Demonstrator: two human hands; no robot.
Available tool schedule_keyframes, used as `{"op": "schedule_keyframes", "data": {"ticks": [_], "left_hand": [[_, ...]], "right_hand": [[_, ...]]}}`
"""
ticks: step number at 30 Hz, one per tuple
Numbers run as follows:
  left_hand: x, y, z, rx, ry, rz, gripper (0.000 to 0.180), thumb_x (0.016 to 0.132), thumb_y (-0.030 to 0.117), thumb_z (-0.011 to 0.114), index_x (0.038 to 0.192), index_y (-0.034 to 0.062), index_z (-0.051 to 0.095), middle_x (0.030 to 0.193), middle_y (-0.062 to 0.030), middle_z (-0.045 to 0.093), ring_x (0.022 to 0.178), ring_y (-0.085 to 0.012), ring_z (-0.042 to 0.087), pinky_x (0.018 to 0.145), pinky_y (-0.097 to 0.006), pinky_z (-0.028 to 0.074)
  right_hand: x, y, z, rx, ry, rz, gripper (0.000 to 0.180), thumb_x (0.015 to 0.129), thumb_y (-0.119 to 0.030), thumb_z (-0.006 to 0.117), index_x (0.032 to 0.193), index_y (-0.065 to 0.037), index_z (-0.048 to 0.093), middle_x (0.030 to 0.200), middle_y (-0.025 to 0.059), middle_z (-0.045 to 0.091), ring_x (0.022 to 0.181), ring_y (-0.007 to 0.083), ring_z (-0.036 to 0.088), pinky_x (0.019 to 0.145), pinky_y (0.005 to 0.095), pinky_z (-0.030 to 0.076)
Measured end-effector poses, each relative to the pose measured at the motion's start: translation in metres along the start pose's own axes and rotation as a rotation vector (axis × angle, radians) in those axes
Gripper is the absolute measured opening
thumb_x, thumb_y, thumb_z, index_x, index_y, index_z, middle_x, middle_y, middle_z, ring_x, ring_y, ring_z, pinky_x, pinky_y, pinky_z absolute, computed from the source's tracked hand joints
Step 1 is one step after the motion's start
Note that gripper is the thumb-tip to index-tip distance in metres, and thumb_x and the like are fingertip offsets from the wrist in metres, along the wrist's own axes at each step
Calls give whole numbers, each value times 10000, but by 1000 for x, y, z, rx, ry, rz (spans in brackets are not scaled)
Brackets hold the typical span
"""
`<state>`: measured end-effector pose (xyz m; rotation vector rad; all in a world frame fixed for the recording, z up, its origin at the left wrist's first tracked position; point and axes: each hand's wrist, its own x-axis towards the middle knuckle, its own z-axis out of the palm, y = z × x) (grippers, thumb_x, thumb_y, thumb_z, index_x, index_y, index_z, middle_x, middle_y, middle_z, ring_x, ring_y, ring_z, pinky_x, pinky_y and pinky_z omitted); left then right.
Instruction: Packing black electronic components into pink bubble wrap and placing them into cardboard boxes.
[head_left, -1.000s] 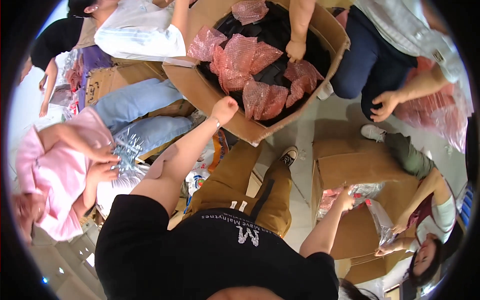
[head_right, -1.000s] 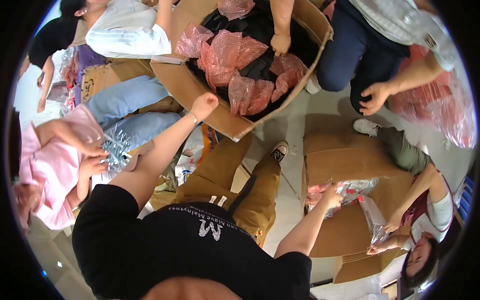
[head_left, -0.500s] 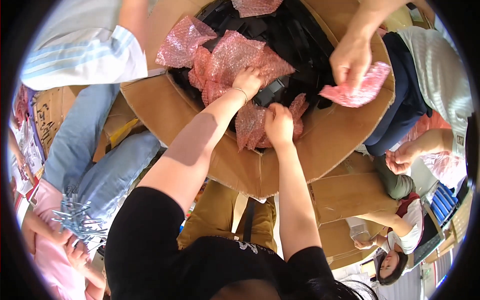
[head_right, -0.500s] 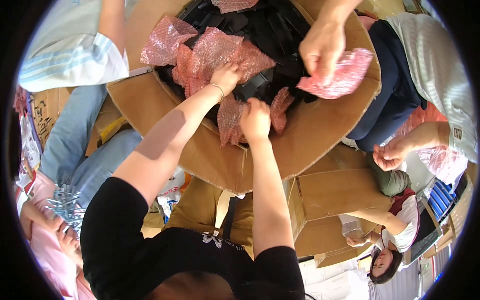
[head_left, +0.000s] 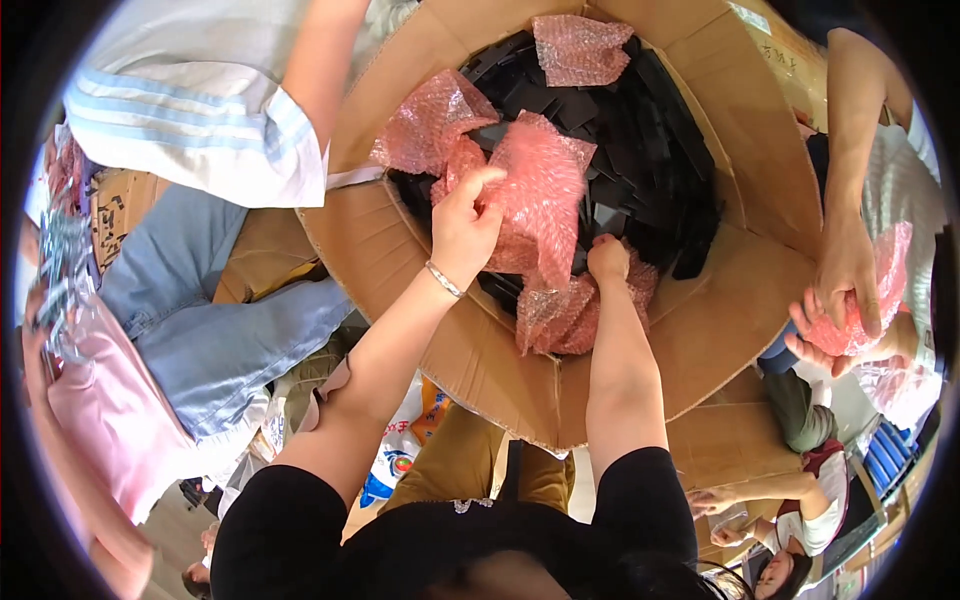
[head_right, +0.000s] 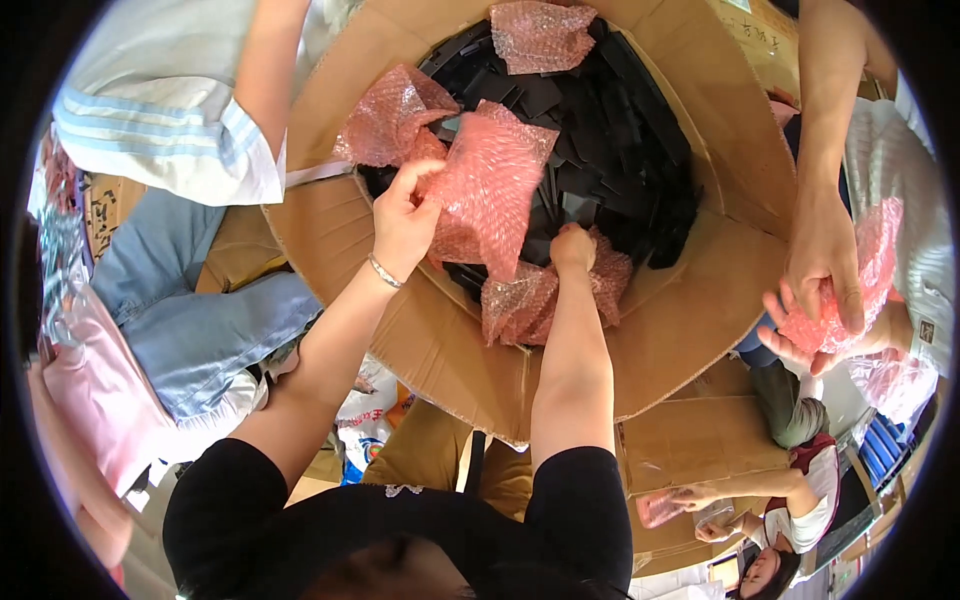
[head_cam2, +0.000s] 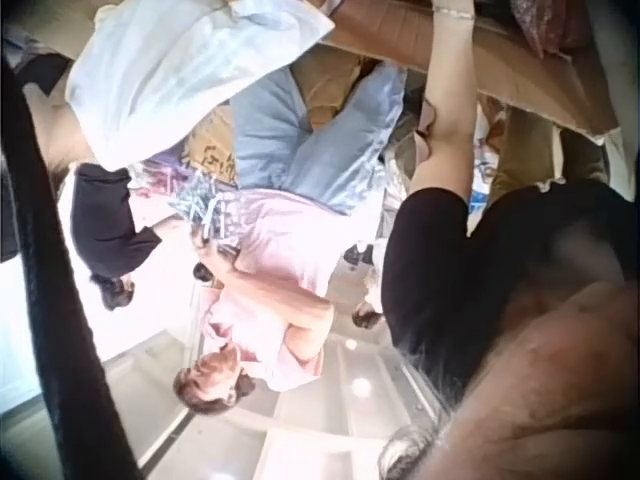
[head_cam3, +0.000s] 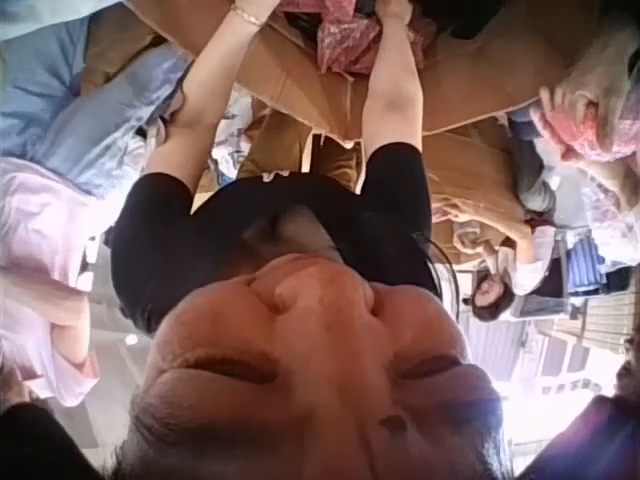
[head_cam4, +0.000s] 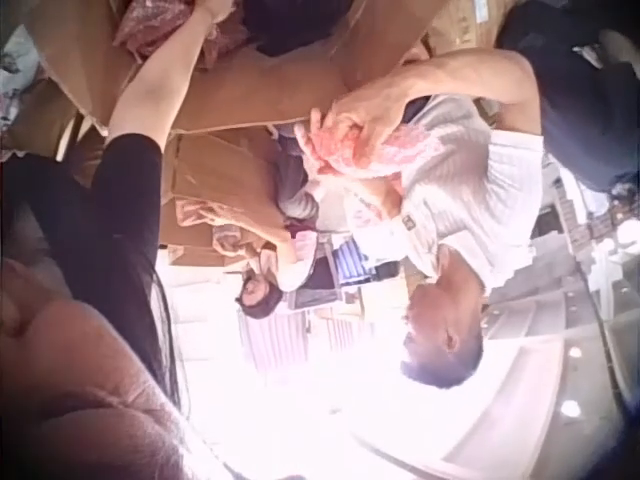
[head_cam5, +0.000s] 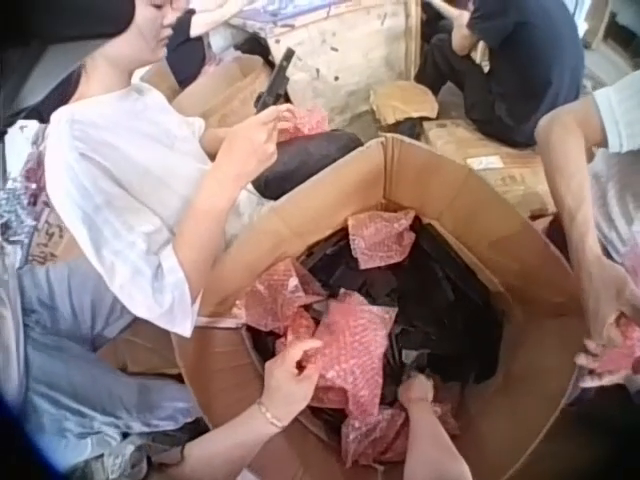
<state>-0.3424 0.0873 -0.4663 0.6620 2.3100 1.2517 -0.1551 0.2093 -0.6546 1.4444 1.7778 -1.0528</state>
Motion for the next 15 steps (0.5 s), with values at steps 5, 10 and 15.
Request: {"op": "schedule_keyframes", "data": {"ticks": [5, 10, 15], "left_hand": [[-17, 16, -8, 20, 162, 23, 231, 752, 18, 590, 974, 80, 605, 686, -83, 599, 549, -79, 502, 521, -235, 425], [-51, 25, -23, 90, 150, -62, 229, 762, 35, 591, 984, 87, 613, 741, -79, 619, 546, -76, 508, 539, -233, 438], [-60, 19, -18, 127, 108, -4, 248, 783, 12, 557, 1011, 88, 621, 791, -76, 638, 560, -72, 518, 537, -221, 432]], "right_hand": [[-18, 34, 14, -62, 136, -192, 271, 768, -121, 539, 1018, -17, 551, 1127, 225, 487, 1069, 380, 469, 886, 412, 411], [-29, 22, 24, 171, 228, -174, 422, 791, -104, 533, 1169, 31, 402, 1184, 279, 423, 1084, 410, 445, 902, 420, 399], [3, 16, 29, 222, 134, -208, 432, 808, -151, 530, 1183, 16, 399, 1200, 257, 426, 1105, 388, 434, 914, 411, 389]]}}
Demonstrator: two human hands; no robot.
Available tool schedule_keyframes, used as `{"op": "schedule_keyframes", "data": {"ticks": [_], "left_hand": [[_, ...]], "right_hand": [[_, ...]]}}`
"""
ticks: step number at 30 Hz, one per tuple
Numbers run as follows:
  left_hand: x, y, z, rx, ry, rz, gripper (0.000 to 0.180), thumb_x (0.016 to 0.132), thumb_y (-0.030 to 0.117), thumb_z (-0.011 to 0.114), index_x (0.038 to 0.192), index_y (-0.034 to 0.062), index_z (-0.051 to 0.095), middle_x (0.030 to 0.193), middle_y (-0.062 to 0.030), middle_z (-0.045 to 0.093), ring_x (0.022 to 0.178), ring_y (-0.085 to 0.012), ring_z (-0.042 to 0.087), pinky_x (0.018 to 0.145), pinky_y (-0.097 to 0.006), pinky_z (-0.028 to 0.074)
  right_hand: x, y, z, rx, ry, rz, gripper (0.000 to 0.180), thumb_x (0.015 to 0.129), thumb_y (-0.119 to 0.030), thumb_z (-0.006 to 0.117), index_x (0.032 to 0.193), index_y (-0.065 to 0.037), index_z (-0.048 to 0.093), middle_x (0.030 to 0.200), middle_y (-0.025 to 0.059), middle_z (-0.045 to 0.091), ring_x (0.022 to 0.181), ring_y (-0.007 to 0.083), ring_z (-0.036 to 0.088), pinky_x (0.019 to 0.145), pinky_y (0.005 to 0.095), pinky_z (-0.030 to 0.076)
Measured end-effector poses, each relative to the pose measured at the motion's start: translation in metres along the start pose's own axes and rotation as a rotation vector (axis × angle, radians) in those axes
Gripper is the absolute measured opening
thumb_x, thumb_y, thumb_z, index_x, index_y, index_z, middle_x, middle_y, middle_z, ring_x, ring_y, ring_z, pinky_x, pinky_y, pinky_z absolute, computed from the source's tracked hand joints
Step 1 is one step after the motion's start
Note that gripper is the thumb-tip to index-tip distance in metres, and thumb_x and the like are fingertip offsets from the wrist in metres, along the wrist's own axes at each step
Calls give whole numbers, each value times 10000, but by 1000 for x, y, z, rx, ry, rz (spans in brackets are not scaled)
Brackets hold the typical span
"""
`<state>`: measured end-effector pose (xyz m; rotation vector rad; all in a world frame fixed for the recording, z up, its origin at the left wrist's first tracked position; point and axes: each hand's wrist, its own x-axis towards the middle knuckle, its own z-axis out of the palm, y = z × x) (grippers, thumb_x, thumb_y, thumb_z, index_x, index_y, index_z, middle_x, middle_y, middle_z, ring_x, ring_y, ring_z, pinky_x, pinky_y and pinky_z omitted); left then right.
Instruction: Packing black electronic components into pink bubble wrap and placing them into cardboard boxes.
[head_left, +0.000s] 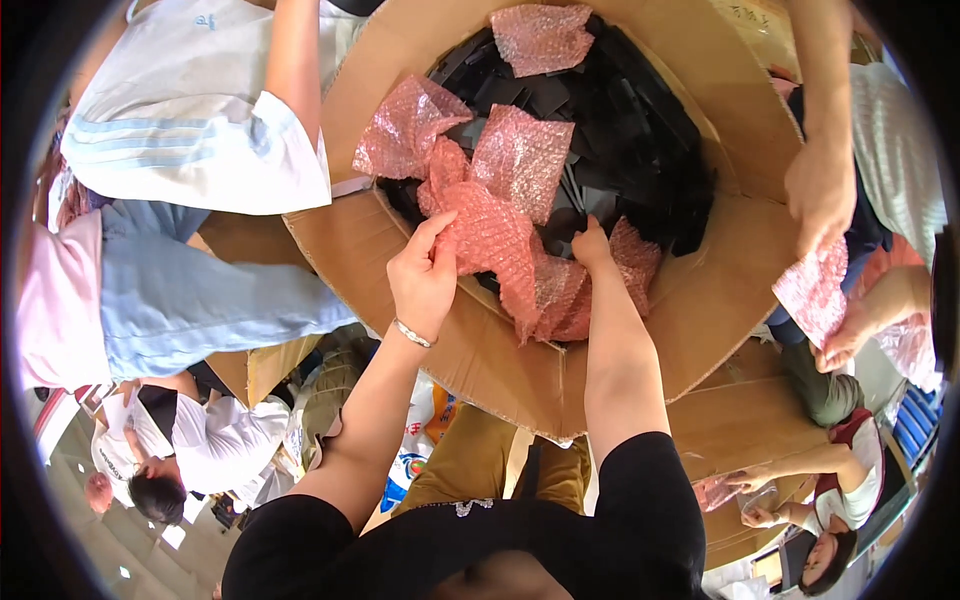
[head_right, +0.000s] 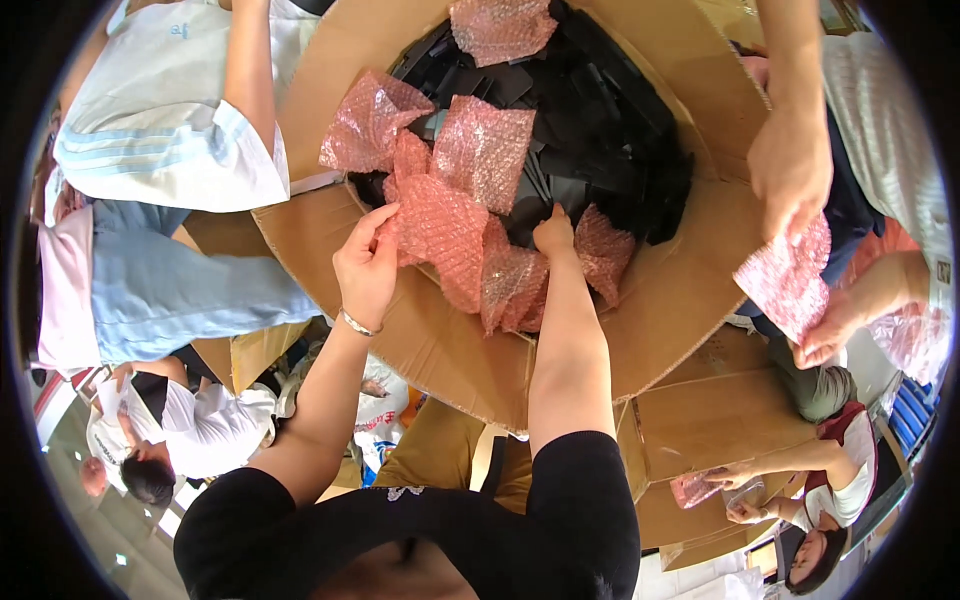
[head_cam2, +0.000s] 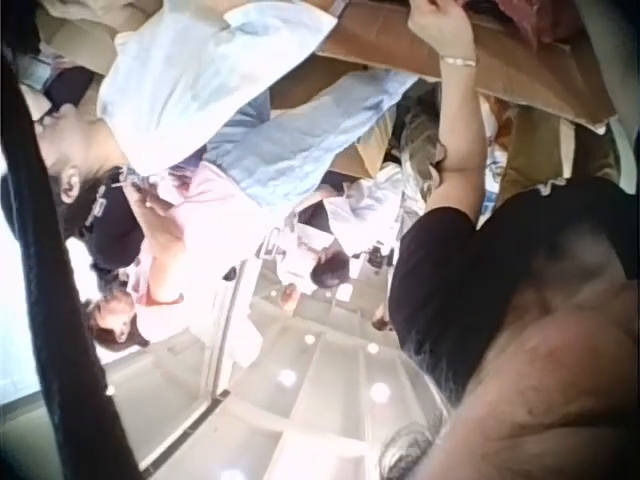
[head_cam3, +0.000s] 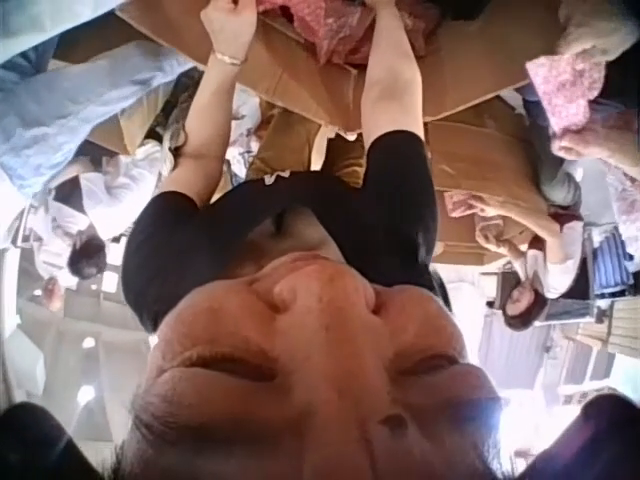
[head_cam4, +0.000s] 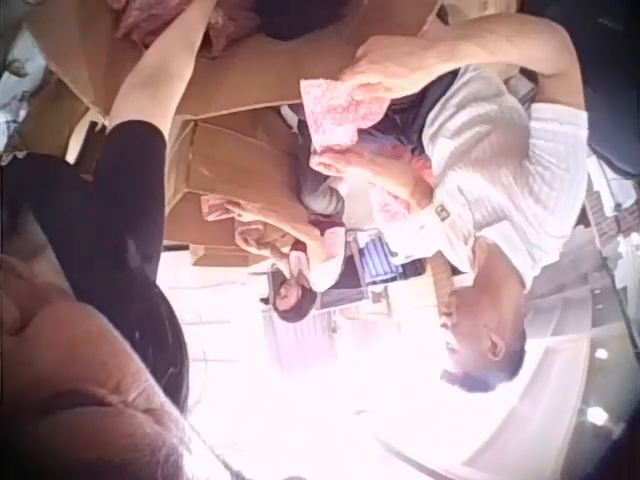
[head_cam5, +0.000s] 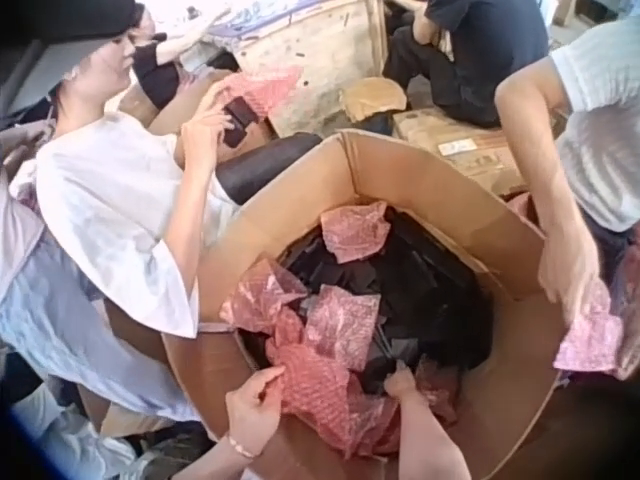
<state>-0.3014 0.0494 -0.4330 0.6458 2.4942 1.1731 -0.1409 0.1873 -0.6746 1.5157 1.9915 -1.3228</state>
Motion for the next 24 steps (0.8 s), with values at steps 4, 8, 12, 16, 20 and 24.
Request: {"op": "schedule_keyframes", "data": {"ticks": [4, 8, 12, 16, 20, 24], "left_hand": [[4, -1, 3, 14, -72, -174, 254, 786, 17, 557, 1017, 94, 630, 778, -78, 634, 550, -64, 506, 523, -218, 419], [11, -1, 4, -24, -78, -172, 267, 777, 35, 569, 1022, 114, 640, 768, -88, 644, 515, -117, 526, 520, -242, 428], [14, 23, -1, 181, -55, 7, 249, 751, 70, 606, 989, 134, 645, 805, -89, 647, 604, -212, 601, 564, -275, 472], [2, 54, -13, 143, 27, 163, 203, 742, 96, 628, 941, 132, 647, 831, -102, 641, 714, -241, 631, 601, -290, 495], [-27, 105, -27, 123, 95, 240, 179, 751, 103, 628, 927, 124, 649, 820, -106, 640, 707, -242, 633, 594, -288, 495], [-73, 173, -25, 39, 185, 470, 179, 751, 119, 640, 929, 99, 650, 789, -122, 638, 674, -241, 635, 570, -278, 492]], "right_hand": [[7, -10, 1, -360, -99, 141, 385, 828, -238, 498, 1134, -5, 469, 1203, 196, 456, 1098, 321, 452, 895, 375, 408], [-14, -19, -12, -588, 43, 1, 281, 841, -172, 476, 1045, 21, 485, 1105, 193, 491, 1023, 318, 513, 834, 365, 467], [-54, -33, -65, -676, 310, 87, 132, 837, -98, 453, 917, 6, 452, 921, 156, 520, 781, 274, 626, 596, 322, 543], [-138, -41, -141, -518, 459, -48, 193, 839, -120, 474, 977, 14, 471, 927, 168, 581, 731, 276, 632, 623, 363, 515], [-277, -46, -218, 396, 378, -273, 247, 875, -169, 509, 1009, 29, 573, 722, 41, 614, 666, 110, 590, 547, 244, 453], [-410, -56, -247, 1109, -48, -193, 226, 882, -113, 508, 1057, 10, 581, 822, 5, 599, 669, 49, 538, 573, 182, 437]]}}
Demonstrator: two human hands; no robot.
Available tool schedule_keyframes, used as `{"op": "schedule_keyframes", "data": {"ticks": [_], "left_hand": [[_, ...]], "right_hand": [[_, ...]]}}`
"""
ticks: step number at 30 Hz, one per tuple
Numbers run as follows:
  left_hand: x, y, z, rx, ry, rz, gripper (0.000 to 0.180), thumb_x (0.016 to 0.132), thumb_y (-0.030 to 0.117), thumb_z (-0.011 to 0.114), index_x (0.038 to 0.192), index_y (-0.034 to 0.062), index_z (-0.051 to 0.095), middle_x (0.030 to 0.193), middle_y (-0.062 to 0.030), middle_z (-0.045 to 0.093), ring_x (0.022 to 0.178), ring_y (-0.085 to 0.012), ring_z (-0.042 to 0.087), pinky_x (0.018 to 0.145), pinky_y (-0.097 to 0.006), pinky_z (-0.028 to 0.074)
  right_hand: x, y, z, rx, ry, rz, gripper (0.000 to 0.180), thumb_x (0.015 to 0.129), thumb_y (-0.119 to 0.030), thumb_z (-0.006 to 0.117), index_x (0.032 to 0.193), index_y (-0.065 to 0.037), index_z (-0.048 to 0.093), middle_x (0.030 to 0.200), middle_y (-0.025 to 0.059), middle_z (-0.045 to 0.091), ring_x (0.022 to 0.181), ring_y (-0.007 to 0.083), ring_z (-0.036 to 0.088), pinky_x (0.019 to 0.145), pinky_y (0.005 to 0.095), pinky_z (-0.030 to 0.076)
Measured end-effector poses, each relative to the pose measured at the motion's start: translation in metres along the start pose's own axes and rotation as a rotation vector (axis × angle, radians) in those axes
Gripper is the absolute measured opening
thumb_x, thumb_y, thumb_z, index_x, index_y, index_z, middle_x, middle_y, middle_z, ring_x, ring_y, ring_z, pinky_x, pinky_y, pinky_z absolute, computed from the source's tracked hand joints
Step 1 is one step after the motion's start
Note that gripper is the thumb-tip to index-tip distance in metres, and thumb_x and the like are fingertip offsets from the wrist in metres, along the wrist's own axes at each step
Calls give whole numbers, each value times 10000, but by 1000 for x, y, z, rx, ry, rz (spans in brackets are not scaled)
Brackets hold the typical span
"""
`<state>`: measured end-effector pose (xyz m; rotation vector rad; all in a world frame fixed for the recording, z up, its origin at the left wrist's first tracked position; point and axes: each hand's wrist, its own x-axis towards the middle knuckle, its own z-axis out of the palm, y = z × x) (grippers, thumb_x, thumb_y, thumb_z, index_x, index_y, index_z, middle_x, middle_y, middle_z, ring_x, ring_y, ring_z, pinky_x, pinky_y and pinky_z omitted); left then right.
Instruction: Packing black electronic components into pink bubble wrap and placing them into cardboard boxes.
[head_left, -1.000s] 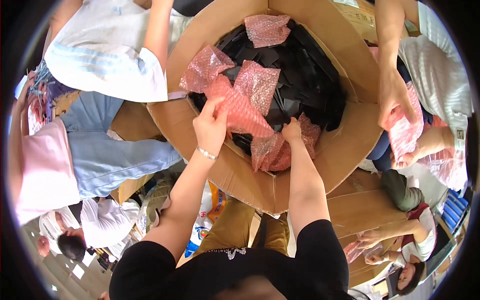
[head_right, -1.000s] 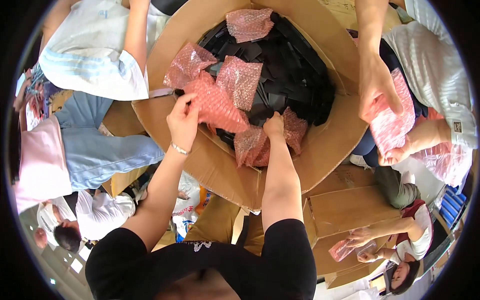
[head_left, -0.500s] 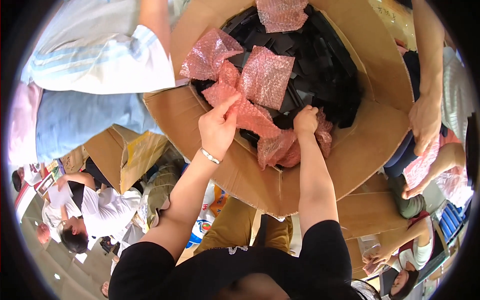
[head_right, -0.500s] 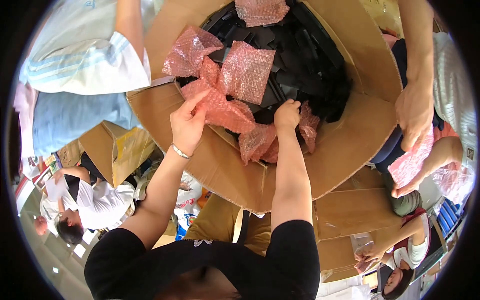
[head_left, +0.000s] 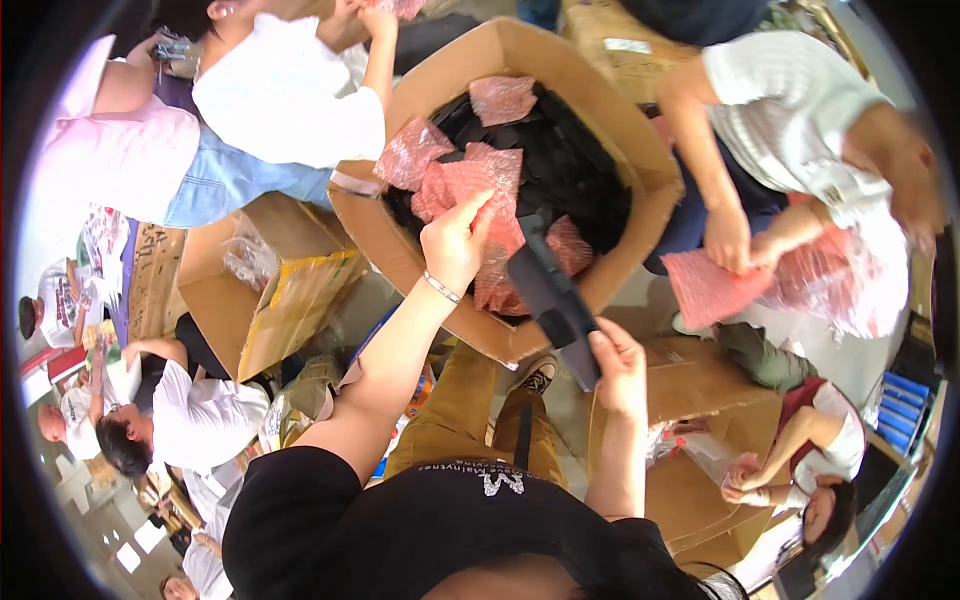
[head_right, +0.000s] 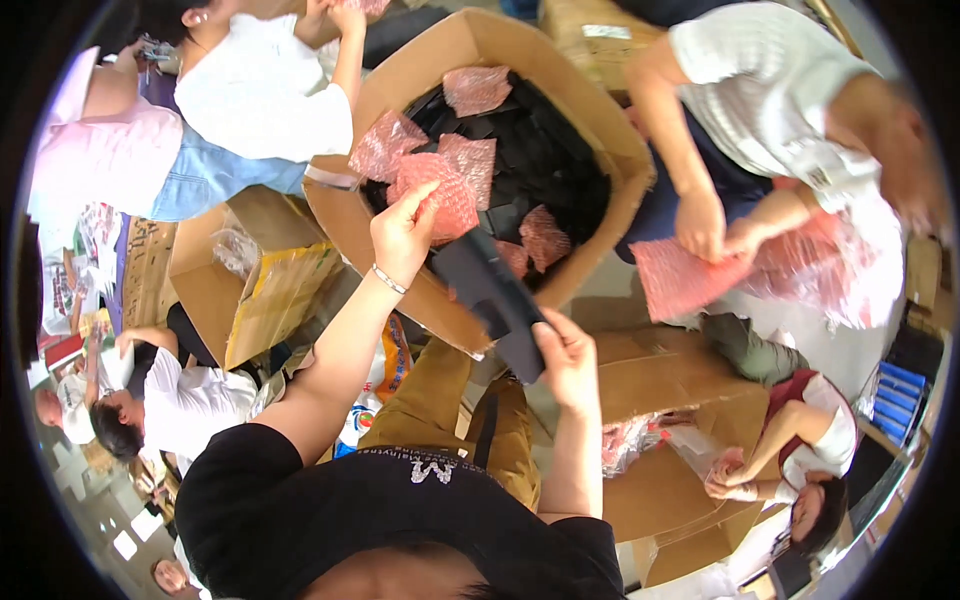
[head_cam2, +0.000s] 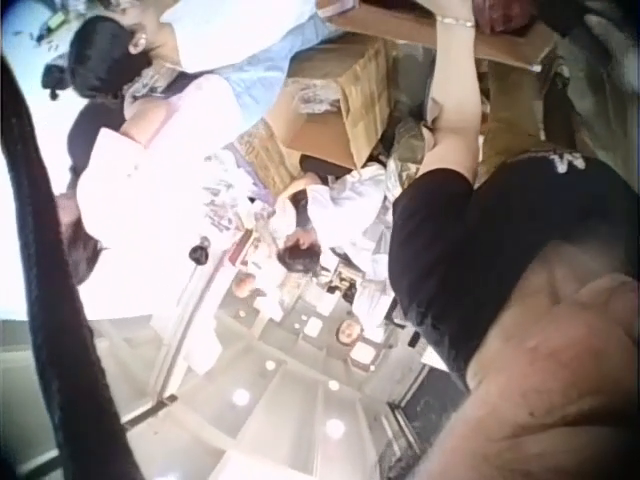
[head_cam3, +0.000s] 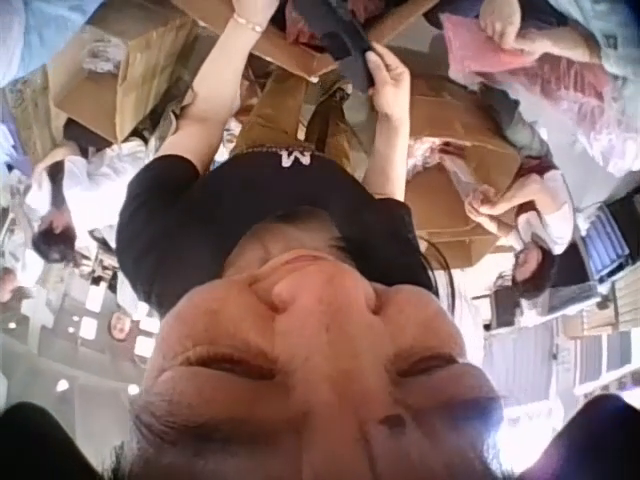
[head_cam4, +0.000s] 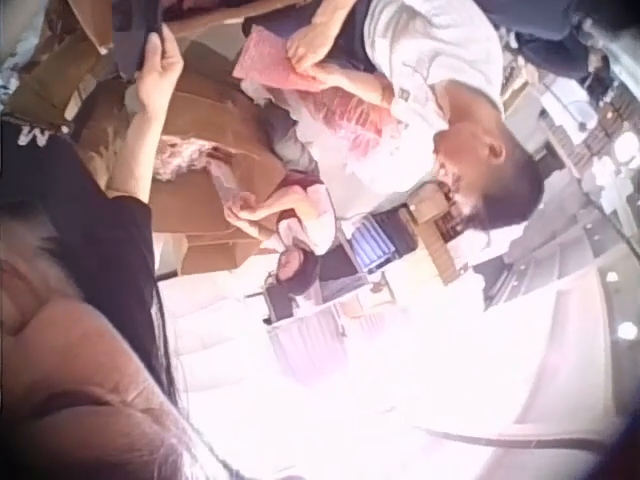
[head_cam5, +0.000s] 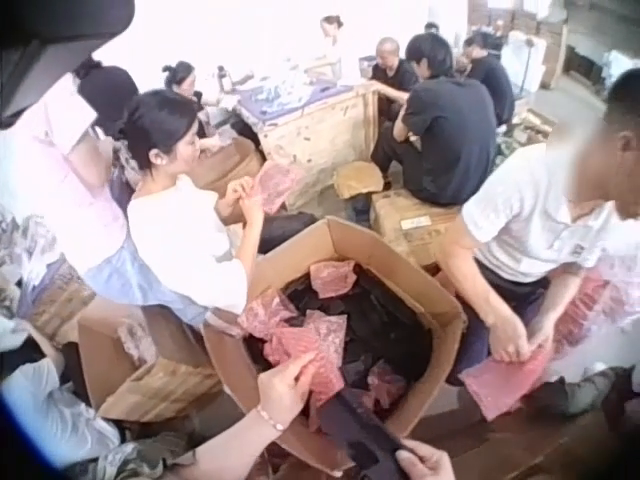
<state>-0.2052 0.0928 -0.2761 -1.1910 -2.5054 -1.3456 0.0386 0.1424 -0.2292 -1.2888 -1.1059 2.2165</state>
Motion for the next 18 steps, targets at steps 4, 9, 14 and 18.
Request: {"op": "schedule_keyframes", "data": {"ticks": [4, 9, 14, 18], "left_hand": [[-19, 94, -21, -113, -45, 63, 190, 745, 133, 653, 931, 98, 658, 802, -126, 638, 663, -234, 634, 570, -280, 492], [-48, 179, -41, -120, -104, 297, 198, 743, 162, 653, 937, 125, 664, 771, -113, 638, 638, -233, 628, 537, -306, 488], [-83, 233, -55, -109, -250, 502, 234, 758, 157, 630, 992, 152, 650, 702, -99, 623, 558, -245, 595, 490, -324, 470], [-102, 273, -70, -226, -237, 632, 284, 765, 142, 616, 1049, 152, 626, 662, -95, 606, 517, -242, 574, 469, -328, 457]], "right_hand": [[-66, -12, -12, 134, -41, 43, 218, 901, -113, 481, 1073, -11, 568, 659, -28, 557, 421, 7, 377, 362, 160, 274], [-141, -11, -56, 298, 133, -72, 189, 902, -118, 479, 1026, -12, 575, 609, -21, 518, 389, 25, 333, 341, 184, 240], [-196, -6, -91, 422, 29, -137, 186, 902, -119, 476, 1026, -10, 561, 590, -17, 485, 380, 40, 324, 343, 194, 238], [-223, -2, -109, 444, 133, -208, 178, 899, -122, 475, 1008, -16, 568, 616, -9, 505, 393, 40, 346, 359, 192, 263]]}}
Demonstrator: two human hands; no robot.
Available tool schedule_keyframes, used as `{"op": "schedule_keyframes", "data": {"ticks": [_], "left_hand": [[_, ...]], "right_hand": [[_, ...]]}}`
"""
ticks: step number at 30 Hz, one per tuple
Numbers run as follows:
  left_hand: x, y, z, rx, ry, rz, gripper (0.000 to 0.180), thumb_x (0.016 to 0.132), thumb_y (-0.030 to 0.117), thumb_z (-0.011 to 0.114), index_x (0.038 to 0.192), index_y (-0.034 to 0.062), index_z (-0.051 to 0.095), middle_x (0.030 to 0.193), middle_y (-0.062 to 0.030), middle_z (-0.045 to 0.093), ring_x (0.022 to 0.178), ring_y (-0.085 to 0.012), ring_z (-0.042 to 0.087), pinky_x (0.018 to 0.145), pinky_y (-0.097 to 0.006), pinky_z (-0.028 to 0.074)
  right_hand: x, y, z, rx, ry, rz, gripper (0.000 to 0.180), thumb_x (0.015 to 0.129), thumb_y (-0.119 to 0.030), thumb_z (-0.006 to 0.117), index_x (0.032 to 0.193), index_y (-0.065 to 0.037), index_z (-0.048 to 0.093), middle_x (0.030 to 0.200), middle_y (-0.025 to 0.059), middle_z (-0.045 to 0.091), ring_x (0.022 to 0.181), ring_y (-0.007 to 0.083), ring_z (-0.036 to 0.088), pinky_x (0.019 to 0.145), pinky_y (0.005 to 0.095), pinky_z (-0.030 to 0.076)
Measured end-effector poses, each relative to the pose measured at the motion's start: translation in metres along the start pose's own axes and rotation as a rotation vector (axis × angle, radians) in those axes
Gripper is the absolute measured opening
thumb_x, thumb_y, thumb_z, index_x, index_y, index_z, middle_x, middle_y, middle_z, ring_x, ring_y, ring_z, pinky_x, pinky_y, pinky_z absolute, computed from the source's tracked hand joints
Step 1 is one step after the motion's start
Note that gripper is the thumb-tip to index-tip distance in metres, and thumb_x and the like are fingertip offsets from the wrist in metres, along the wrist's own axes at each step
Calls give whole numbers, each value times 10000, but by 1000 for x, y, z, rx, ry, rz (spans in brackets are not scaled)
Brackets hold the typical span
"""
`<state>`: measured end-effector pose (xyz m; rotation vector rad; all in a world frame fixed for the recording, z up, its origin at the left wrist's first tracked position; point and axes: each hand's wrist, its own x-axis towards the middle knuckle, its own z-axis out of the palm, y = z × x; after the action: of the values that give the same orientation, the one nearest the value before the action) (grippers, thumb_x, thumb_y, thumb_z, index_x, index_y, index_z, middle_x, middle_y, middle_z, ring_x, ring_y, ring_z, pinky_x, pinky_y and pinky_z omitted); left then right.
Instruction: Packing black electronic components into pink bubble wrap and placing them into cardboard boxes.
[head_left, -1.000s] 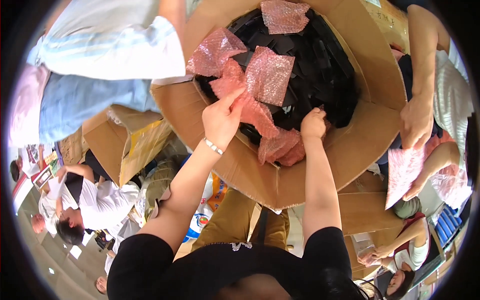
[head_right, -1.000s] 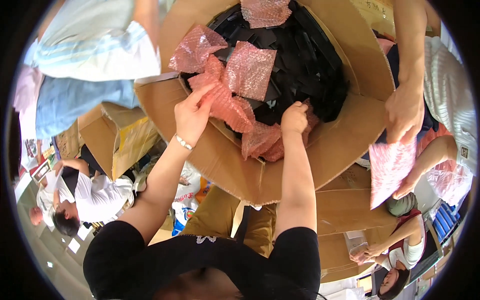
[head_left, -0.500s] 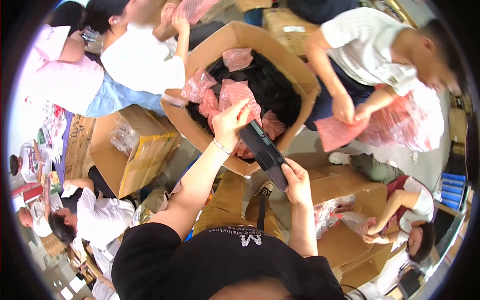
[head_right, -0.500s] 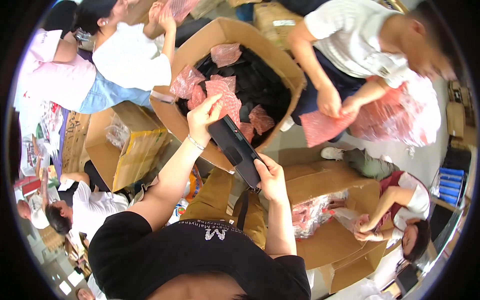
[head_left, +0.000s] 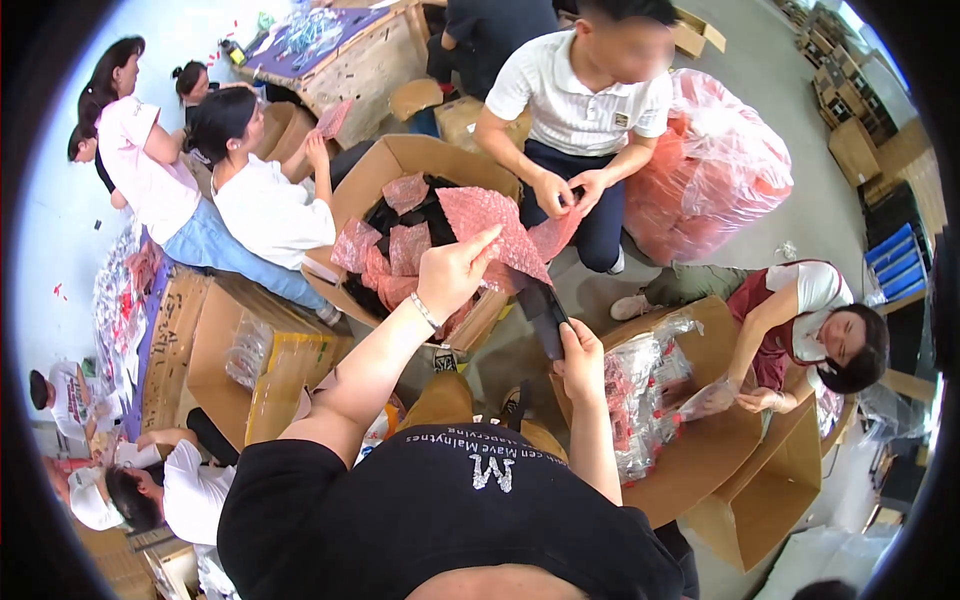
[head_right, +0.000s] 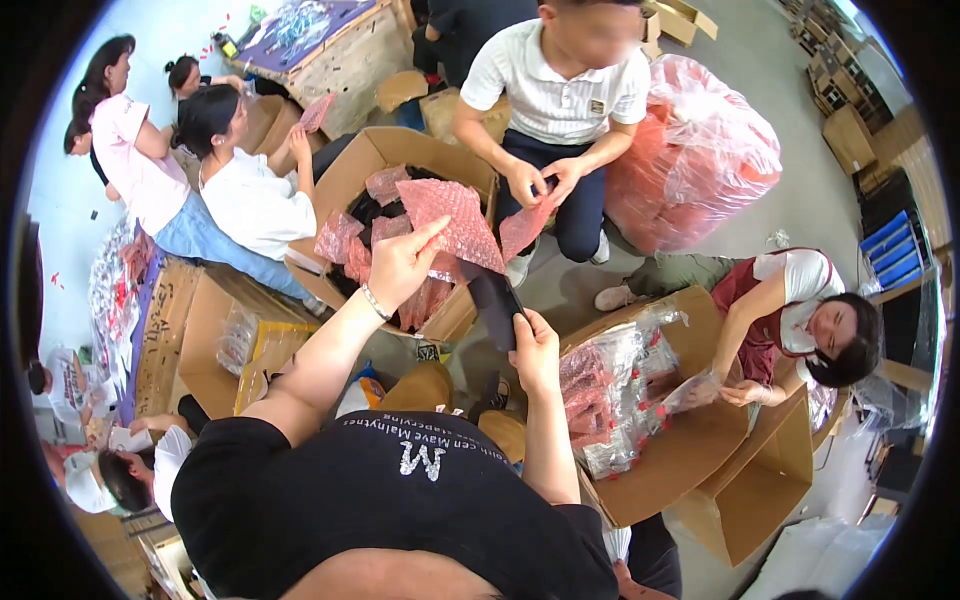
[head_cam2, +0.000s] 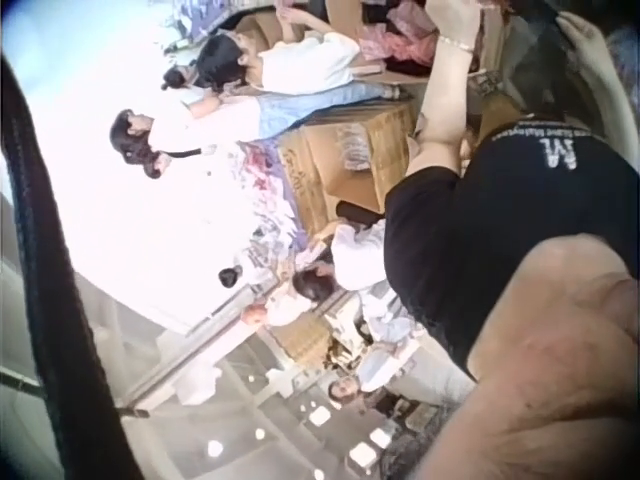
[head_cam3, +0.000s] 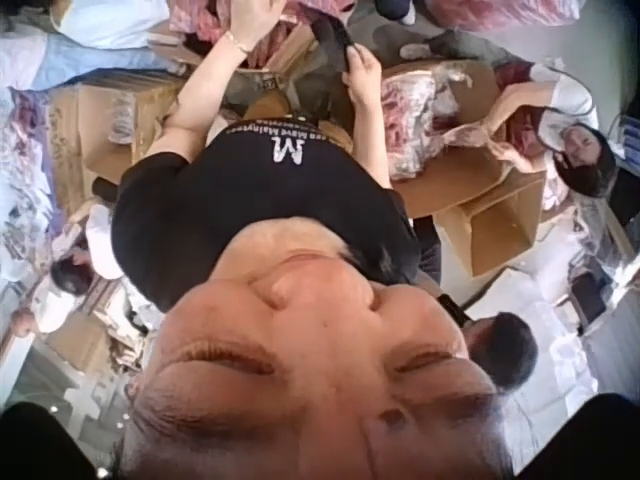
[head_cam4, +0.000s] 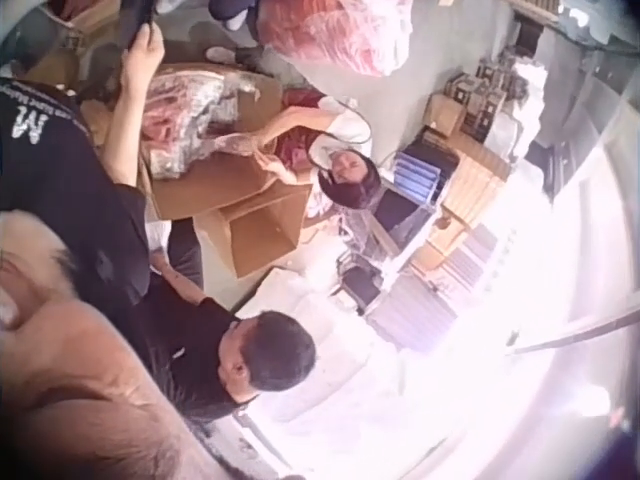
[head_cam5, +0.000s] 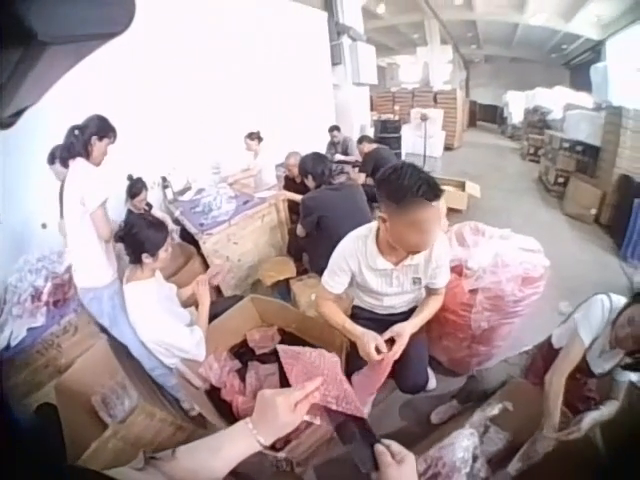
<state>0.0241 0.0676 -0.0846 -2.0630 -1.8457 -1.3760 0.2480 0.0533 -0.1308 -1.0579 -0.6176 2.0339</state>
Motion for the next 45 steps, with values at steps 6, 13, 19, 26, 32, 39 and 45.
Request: {"op": "schedule_keyframes", "data": {"ticks": [6, 13, 19, 26, 32, 39, 45], "left_hand": [[-11, 67, 6, 30, -188, 140, 339, 747, 113, 618, 1086, 138, 605, 618, -99, 590, 490, -230, 570, 448, -322, 449], [-29, 114, 2, -84, -155, 206, 393, 736, 91, 617, 1126, 130, 587, 656, -109, 603, 510, -230, 581, 469, -314, 462], [-34, 124, -8, -168, -127, 198, 409, 730, 21, 601, 1133, 91, 578, 708, -115, 626, 542, -239, 597, 495, -318, 477], [-56, 134, -4, -341, -189, 105, 412, 740, 12, 608, 1136, 121, 579, 657, -140, 589, 559, -266, 595, 506, -327, 470], [-73, 138, -3, -313, -190, 84, 382, 754, -44, 559, 1125, 45, 572, 761, -183, 616, 625, -257, 634, 537, -286, 474], [-96, 135, -14, -233, -277, -60, 345, 772, 47, 585, 1114, 56, 547, 670, -125, 577, 516, -225, 546, 501, -297, 445], [-73, 113, -14, -948, -173, -905, 391, 794, 225, 640, 1078, 43, 443, 946, -32, 514, 806, -100, 490, 719, -221, 396]], "right_hand": [[-23, 6, 5, -703, 319, -634, 227, 848, -111, 528, 1041, 9, 517, 677, 128, 579, 670, 194, 588, 634, 311, 461], [-47, -13, 10, -783, 462, -860, 575, 805, -74, 586, 1293, -16, 288, 671, 122, 582, 590, 269, 587, 564, 343, 455], [-62, -28, -7, -660, 467, -792, 564, 762, -44, 605, 1270, -38, 361, 634, 86, 556, 539, 216, 553, 536, 323, 441], [-55, -23, -14, -890, 608, -1087, 157, 723, -57, 611, 839, -20, 514, 714, 130, 557, 648, 279, 561, 589, 345, 436], [-57, -29, -11, -890, 658, -1365, 205, 706, -68, 625, 823, -6, 469, 758, 125, 480, 691, 279, 492, 661, 334, 412], [-64, -20, -16, -750, 636, -1192, 358, 744, -52, 619, 1061, 10, 467, 921, 104, 522, 816, 206, 516, 735, 301, 424], [-73, -36, -28, -780, 629, -1438, 295, 765, -43, 608, 1029, 19, 490, 927, 113, 523, 818, 218, 517, 734, 301, 431]]}}
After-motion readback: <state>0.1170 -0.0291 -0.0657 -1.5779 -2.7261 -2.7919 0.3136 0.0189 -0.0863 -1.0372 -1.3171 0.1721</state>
